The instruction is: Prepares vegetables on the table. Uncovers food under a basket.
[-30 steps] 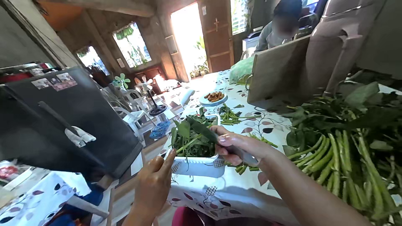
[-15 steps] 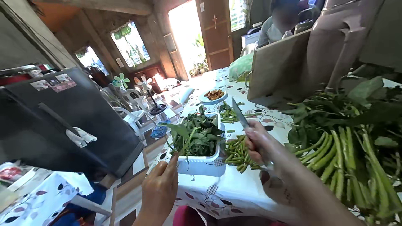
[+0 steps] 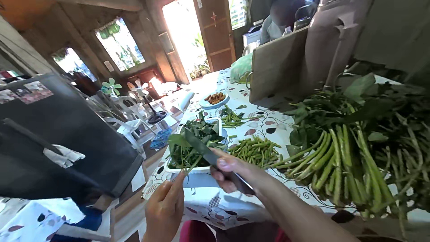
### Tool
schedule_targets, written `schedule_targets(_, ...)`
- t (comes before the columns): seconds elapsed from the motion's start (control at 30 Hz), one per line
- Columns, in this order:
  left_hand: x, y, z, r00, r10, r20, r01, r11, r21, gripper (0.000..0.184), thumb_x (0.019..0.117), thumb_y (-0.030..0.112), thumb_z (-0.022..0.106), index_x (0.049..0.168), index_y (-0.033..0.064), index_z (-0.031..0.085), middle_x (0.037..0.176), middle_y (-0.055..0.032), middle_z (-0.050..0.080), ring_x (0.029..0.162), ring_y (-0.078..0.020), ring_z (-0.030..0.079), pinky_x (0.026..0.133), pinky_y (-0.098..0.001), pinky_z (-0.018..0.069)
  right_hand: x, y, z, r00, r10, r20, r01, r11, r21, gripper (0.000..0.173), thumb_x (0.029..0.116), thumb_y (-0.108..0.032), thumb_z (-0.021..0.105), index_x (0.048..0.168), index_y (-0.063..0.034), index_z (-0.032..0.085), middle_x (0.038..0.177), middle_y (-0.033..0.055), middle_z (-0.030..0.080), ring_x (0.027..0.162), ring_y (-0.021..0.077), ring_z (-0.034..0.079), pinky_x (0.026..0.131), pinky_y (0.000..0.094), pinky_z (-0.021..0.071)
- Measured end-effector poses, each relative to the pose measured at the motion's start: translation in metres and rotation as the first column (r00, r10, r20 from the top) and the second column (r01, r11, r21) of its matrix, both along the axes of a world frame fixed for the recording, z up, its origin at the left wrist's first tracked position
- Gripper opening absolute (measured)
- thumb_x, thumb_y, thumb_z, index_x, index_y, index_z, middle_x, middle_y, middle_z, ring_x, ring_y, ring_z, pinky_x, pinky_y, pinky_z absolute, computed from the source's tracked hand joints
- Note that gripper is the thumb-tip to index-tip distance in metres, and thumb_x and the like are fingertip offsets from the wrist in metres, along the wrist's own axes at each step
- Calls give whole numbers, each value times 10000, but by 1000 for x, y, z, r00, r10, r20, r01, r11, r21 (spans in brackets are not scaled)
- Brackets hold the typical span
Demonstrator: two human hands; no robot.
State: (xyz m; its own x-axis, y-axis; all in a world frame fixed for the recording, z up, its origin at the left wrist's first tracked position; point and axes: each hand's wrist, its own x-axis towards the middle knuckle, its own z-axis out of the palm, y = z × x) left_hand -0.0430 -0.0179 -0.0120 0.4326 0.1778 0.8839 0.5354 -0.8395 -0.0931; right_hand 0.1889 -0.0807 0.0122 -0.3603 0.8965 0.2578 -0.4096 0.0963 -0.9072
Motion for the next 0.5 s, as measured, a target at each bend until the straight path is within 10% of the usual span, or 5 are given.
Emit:
schedule_targets(0.2, -18, 2, 6, 993, 104, -56, -105, 994, -17, 288, 996, 101, 527, 1146, -11, 747, 717, -106, 558, 609, -143, 528, 567, -201, 435, -14, 20, 29, 955, -115, 273, 117, 993, 10, 809, 903, -371, 657, 1554, -105, 258, 765, -51, 502, 527, -16, 436, 490, 145, 404)
schedule_targets(0.33, -16, -7, 15, 978, 193, -78, -198, 979, -54, 292, 973, 111, 531, 1093, -18, 765, 699, -110, 572, 565, -163, 541, 508, -239, 439, -23, 33, 49, 736, -247, 630, 212, 968, 132, 908, 866, -461, 757, 1556, -88, 299, 1099, 153, 651, 948, 205, 641, 854, 416, 537)
schedule_targets(0.5, -11, -19, 22, 955, 286, -79, -291, 955, -64, 275, 947, 103, 534, 1014, 4, 781, 658, -88, 566, 529, -164, 544, 467, -254, 427, -38, 40, 55, 519, -357, 777, 204, 934, 293, 878, 831, -575, 745, 1495, -112, 404, 1050, 165, 668, 977, 291, 661, 826, 512, 535)
